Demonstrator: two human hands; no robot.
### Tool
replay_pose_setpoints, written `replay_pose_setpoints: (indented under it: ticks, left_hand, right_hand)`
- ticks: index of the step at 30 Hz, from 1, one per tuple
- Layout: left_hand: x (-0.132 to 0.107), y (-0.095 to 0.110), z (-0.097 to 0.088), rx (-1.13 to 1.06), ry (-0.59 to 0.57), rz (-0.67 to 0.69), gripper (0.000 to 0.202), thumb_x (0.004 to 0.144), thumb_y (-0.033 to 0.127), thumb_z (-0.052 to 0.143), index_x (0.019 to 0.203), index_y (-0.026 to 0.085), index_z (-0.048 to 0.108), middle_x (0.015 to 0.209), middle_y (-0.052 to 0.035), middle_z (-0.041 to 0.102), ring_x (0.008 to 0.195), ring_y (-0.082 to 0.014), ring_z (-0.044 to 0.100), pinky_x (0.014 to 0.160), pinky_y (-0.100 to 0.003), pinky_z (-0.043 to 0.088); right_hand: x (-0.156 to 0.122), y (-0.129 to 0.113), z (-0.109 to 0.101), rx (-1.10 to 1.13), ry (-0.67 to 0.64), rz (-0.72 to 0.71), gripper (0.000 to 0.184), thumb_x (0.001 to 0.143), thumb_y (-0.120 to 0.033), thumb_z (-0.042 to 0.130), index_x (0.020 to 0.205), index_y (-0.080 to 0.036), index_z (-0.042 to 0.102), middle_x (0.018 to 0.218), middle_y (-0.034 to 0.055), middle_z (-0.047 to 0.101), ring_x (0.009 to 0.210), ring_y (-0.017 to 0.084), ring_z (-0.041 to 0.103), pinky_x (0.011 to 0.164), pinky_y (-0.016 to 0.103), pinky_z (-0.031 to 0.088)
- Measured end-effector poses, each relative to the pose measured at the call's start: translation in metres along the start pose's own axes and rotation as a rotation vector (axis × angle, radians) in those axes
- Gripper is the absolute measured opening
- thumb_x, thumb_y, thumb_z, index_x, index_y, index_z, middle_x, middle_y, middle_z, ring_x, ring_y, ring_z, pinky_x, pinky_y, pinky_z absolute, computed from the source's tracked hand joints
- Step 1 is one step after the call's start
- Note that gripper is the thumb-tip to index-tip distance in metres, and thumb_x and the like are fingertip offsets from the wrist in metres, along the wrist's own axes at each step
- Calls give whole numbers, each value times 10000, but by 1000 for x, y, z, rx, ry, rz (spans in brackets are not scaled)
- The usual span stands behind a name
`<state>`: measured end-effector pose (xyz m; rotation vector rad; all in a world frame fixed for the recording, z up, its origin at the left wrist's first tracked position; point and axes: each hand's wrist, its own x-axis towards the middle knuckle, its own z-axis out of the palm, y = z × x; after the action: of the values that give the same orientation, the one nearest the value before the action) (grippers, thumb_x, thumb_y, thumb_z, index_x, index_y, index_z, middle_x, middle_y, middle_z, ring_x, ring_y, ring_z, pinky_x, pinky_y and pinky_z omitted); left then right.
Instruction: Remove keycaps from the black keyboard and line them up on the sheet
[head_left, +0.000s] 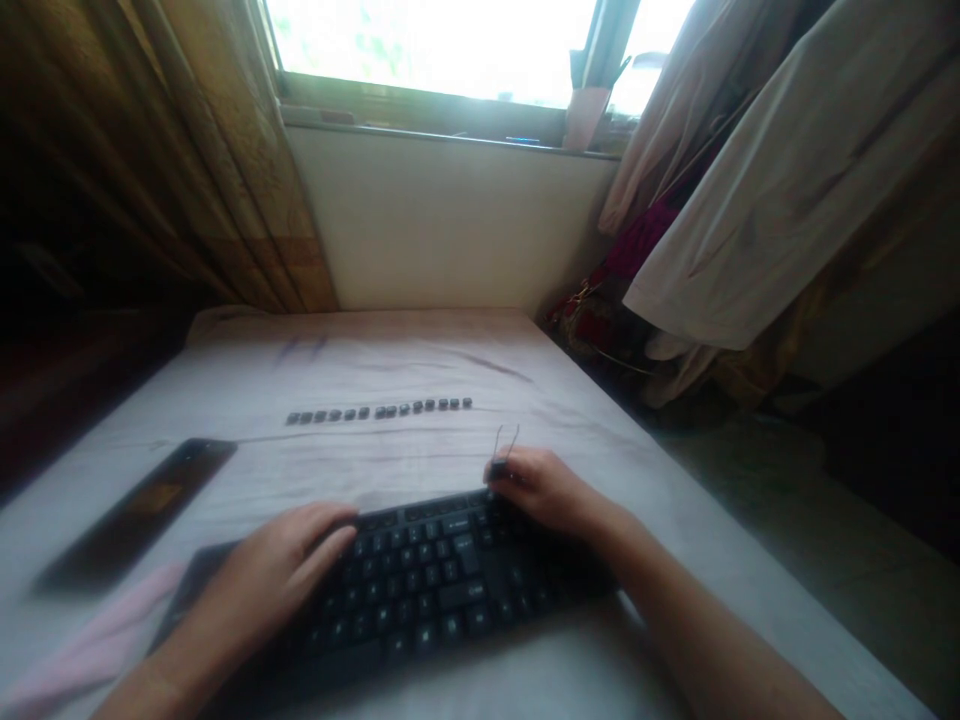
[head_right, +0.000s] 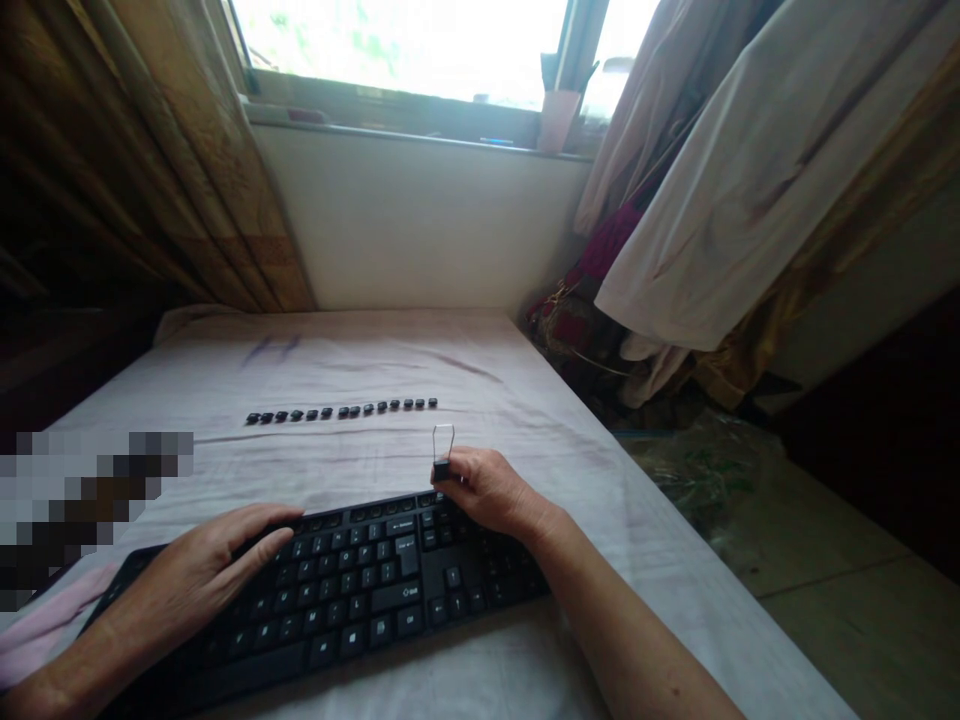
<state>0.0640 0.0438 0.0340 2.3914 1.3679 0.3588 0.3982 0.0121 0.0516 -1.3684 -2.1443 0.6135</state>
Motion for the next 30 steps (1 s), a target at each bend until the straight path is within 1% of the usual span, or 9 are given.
replay_pose_setpoints:
  ticks: [5, 9, 13, 16, 22, 24, 28, 29, 30]
  left_hand:
    - [-1, 0, -1, 14, -7, 7, 410, 881, 525, 426, 1075, 273, 685, 1119, -30, 716, 1037, -245, 652, 926, -364, 498]
    - [-2, 0, 2, 44, 0, 10, 422, 883, 527, 419, 1094, 269, 678, 1128, -30, 713, 1055, -247, 647, 936, -376, 496]
    - [-5, 1, 6, 83, -12, 40, 476, 853, 548, 474, 1203, 264, 627, 1234, -44, 663, 1135, -272, 602, 994, -430, 453]
    - [-6, 4, 7, 116, -53, 47, 553, 834, 580, 488, 1261, 244, 592, 1288, -65, 626, 1178, -294, 569, 1018, -459, 429]
    - [-7, 7, 5, 146, -57, 66, 594, 804, 607, 520, 1278, 255, 584, 1313, -69, 607, 1198, -320, 554, 1027, -482, 419]
    - [-7, 6, 4, 140, -66, 71, 603, 801, 610, 523, 1284, 254, 579, 1323, -70, 598, 1203, -322, 550, 1025, -485, 420]
    - [-7, 6, 4, 128, -63, 69, 600, 794, 603, 540, 1287, 262, 576, 1333, -69, 589, 1211, -327, 543, 1030, -500, 411]
    - [-7, 6, 4, 124, -57, 70, 592, 793, 597, 547, 1282, 265, 581, 1328, -68, 593, 1207, -329, 547, 1029, -505, 413]
    - [-7, 5, 5, 120, -51, 74, 583, 792, 590, 553, 1276, 267, 585, 1321, -67, 600, 1199, -330, 553, 1026, -510, 415]
  right_hand:
    - [-1, 3, 0, -29, -17, -92, 147, 873, -170, 511, 894, -164, 656, 869, 66, 675, 804, 164, 623, 768, 289, 485]
    - [-1, 3, 0, -26, -45, -45, 153, 892, -209, 496, 839, -164, 633, 828, 58, 651, 765, 165, 601, 729, 283, 478]
    - [0, 1, 1, -83, -51, 11, 167, 907, -221, 459, 805, -172, 582, 789, 45, 614, 718, 162, 559, 680, 277, 454]
    - [0, 2, 2, -100, -39, 4, 172, 913, -230, 449, 799, -173, 565, 789, 45, 600, 716, 160, 546, 678, 275, 447]
    - [-2, 3, 6, -94, 17, -14, 188, 902, -258, 466, 762, -174, 561, 780, 49, 599, 706, 157, 540, 672, 282, 445]
    - [-2, 5, 5, 10, 52, 26, 200, 900, -291, 472, 761, -175, 559, 752, 40, 597, 688, 154, 546, 664, 288, 453]
    - [0, 9, -1, 436, 257, 180, 322, 879, -481, 487, 820, -172, 556, 699, 19, 592, 636, 146, 583, 637, 297, 492]
    - [0, 9, -3, 501, 294, 205, 359, 857, -524, 507, 828, -170, 558, 695, 17, 593, 630, 145, 589, 638, 302, 502]
    - [0, 8, -3, 532, 303, 217, 380, 834, -547, 533, 828, -169, 561, 691, 14, 593, 628, 144, 594, 642, 307, 510]
